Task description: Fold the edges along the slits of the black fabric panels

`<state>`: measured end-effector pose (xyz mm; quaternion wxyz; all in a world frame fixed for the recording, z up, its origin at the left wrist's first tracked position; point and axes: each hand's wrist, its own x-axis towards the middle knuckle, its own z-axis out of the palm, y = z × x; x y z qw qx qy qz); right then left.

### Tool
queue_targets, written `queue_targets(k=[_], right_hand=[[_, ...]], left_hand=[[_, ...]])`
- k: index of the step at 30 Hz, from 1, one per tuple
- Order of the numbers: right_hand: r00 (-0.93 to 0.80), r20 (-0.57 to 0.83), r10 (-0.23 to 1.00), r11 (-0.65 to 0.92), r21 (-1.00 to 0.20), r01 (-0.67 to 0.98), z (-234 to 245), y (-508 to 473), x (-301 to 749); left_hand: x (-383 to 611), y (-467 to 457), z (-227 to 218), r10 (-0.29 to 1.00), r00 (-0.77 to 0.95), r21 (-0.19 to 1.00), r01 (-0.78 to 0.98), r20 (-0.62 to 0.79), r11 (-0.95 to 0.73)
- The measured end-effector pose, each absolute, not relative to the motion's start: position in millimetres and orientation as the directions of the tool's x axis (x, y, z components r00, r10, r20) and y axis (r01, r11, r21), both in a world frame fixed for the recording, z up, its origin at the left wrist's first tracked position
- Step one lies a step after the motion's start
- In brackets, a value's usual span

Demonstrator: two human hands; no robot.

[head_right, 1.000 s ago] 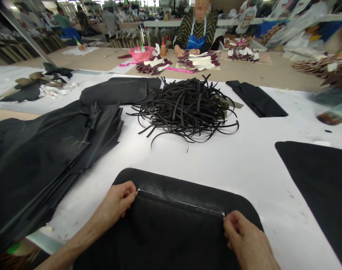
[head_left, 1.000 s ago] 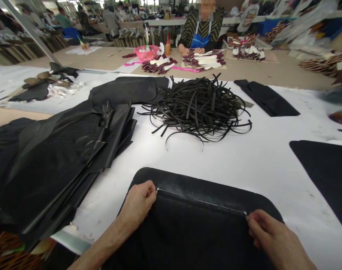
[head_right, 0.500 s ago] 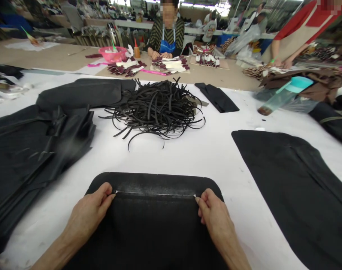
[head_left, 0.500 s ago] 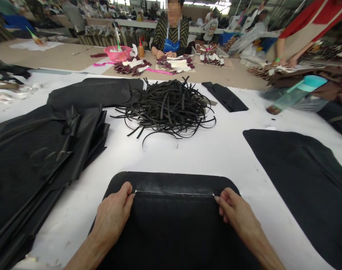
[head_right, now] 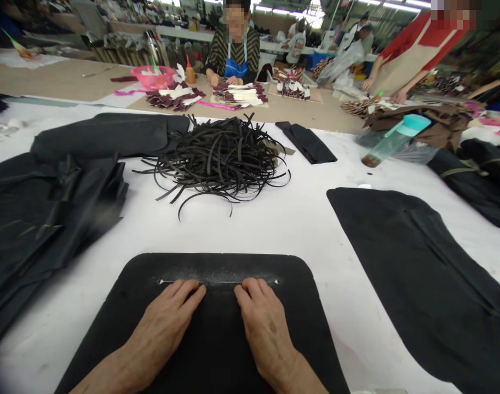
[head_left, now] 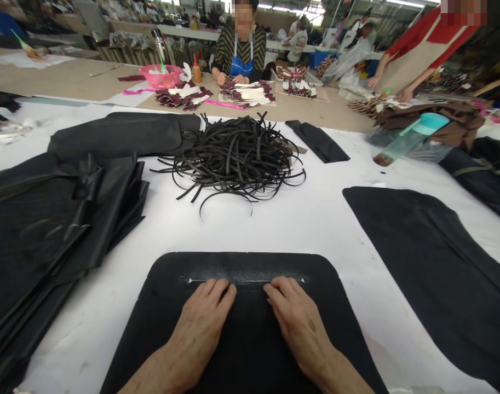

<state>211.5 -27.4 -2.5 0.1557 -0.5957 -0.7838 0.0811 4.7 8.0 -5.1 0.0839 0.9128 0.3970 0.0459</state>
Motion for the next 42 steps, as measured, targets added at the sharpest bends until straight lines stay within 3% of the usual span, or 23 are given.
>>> queue_targets(k=[4,9,17,24,29,36,42], right_hand=[[-0.239,0.118,0.964,0.265,-0.316,0.911,-6,-26,215],[-0.247,0.110,0.963,0.269,-0.300,0.915,-6,-25,216],[-0.279,0.107,0.954,0.298,-0.283,0.912,-8,-27,217],[-0.370,0.044,0.928,0.372,-0.063,0.926,-8,-29,212],[-0.402,0.020,0.915,0.401,0.044,0.915,-7,-30,203],[-0.372,0.185,0.910,0.377,0.005,0.926,-15,-40,230],[-0.348,0.189,0.918,0.348,0.030,0.937,-15,-54,267]], left_hand=[[3,10,-4,0.734,0.676,0.216,0.727,-0.061,-0.652],[1,9,-8,0.739,0.672,0.209,0.730,-0.045,-0.651],[-1,6,-7,0.668,0.744,0.112,0.665,-0.018,-0.738],[6,-3,-9,0.601,0.799,-0.123,0.600,0.036,-0.790],[19,-4,-10,0.681,0.732,-0.145,0.672,-0.022,-0.727],[7,-5,-14,0.669,0.743,-0.148,0.665,0.031,-0.732],[-36,-9,-14,0.708,0.695,-0.204,0.716,0.123,-0.667]])
